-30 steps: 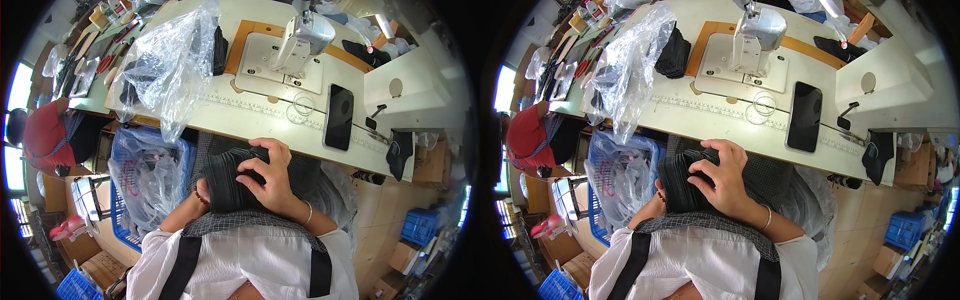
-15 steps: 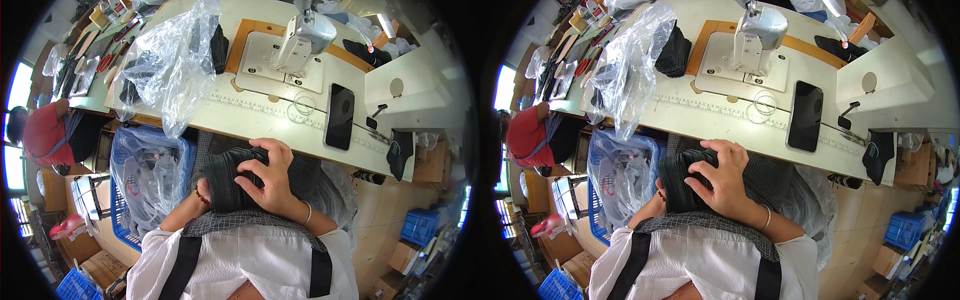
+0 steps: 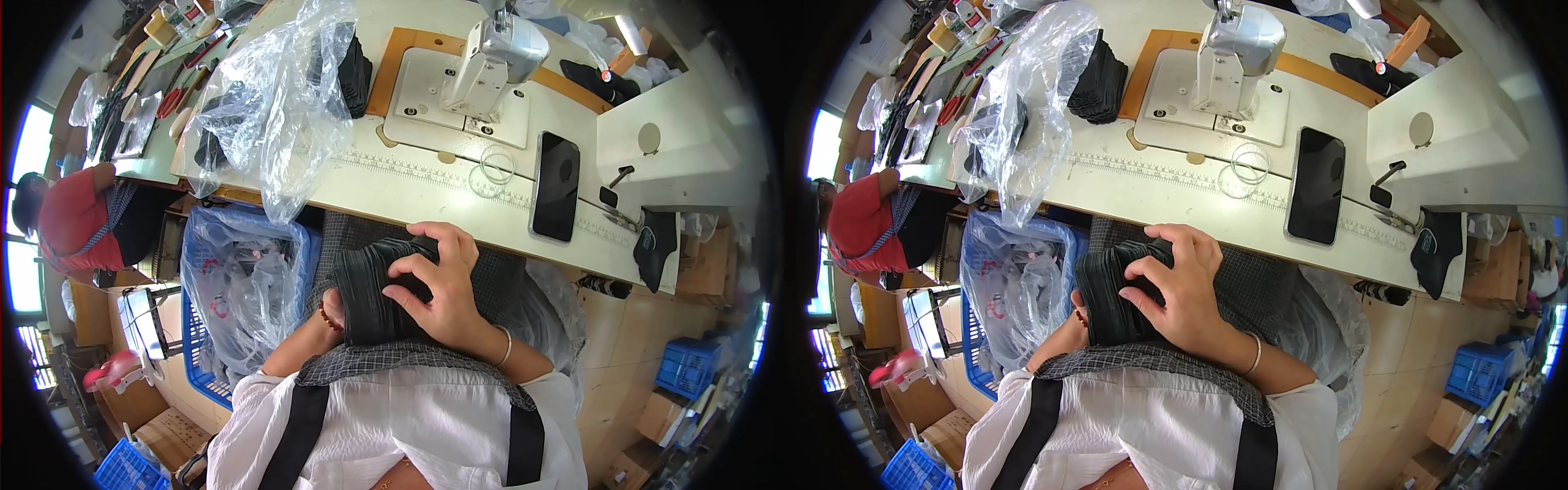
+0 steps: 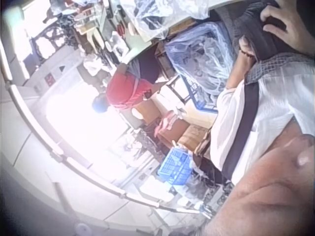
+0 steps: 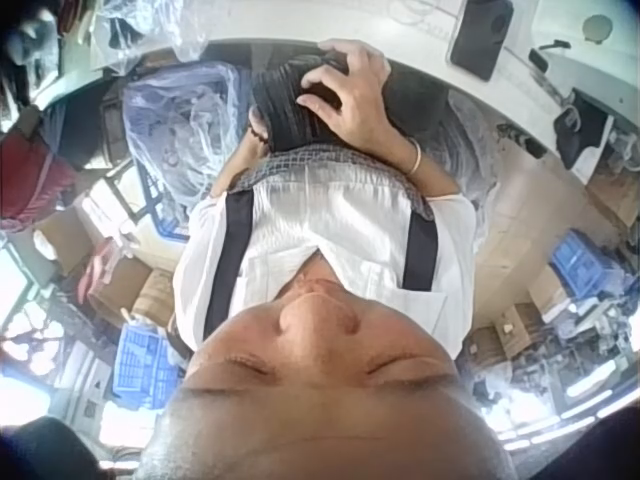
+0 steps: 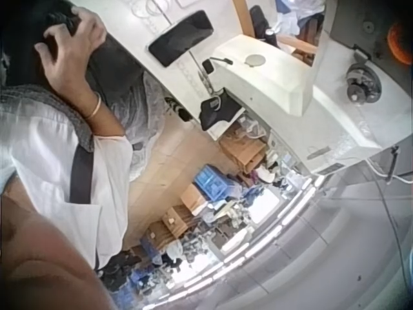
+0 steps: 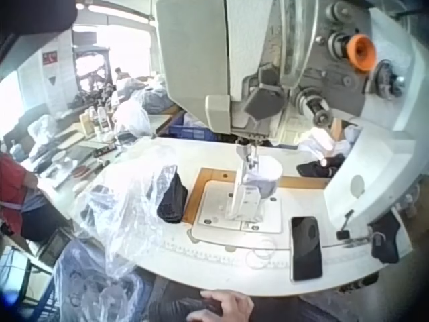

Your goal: The person is stacking and organizing black shoe components at a factory workstation.

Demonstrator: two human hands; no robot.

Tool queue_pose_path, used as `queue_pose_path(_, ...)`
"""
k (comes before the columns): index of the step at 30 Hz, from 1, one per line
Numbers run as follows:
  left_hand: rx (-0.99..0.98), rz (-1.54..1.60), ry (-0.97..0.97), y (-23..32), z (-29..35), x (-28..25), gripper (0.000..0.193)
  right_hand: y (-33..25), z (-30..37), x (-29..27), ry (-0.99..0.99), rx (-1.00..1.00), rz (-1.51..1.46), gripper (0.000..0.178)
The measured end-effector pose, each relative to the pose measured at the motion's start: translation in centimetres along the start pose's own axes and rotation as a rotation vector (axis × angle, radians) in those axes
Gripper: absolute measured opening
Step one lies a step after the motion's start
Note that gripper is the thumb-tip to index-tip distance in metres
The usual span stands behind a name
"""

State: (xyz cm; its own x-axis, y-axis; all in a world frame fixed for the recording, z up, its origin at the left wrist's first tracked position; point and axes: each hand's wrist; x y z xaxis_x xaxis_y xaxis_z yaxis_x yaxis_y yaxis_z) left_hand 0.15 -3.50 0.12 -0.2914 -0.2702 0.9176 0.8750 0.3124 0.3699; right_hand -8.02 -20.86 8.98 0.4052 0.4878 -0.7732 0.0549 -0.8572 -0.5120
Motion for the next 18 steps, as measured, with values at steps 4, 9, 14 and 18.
queue_pose_path(4, -0.007, 0.018, -0.004, -0.1, 0.0, -0.1, 0.119, 0.0, 0.0, 0.1, 0.007, -0.003, 0.002, 0.025)
queue_pose_path(9, -0.029, 0.005, 0.030, -0.1, 0.2, -1.2, 0.119, -0.1, -0.1, 0.0, 0.003, 0.030, 0.000, 0.023)
queue_pose_path(14, -0.032, 0.029, 0.075, -0.4, -0.1, -0.8, 0.119, -0.5, -0.1, 0.2, 0.057, -0.001, 0.043, 0.023)
queue_pose_path(18, 0.000, -0.001, 0.001, 0.0, -0.4, -0.4, 0.112, -0.3, 0.0, 0.3, 0.057, -0.046, 0.094, 0.020)
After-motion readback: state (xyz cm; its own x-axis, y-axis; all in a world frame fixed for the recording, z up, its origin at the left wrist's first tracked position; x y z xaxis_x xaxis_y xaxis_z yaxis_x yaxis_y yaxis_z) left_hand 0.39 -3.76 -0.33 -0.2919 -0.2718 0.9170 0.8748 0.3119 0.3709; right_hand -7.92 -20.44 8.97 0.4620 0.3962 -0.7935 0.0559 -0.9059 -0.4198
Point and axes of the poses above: each hand's wrist, its own z-axis away from the middle knuckle, its own x-axis out of the palm, y = z × x, and after that the axes turned 15 degrees about z, right-handed
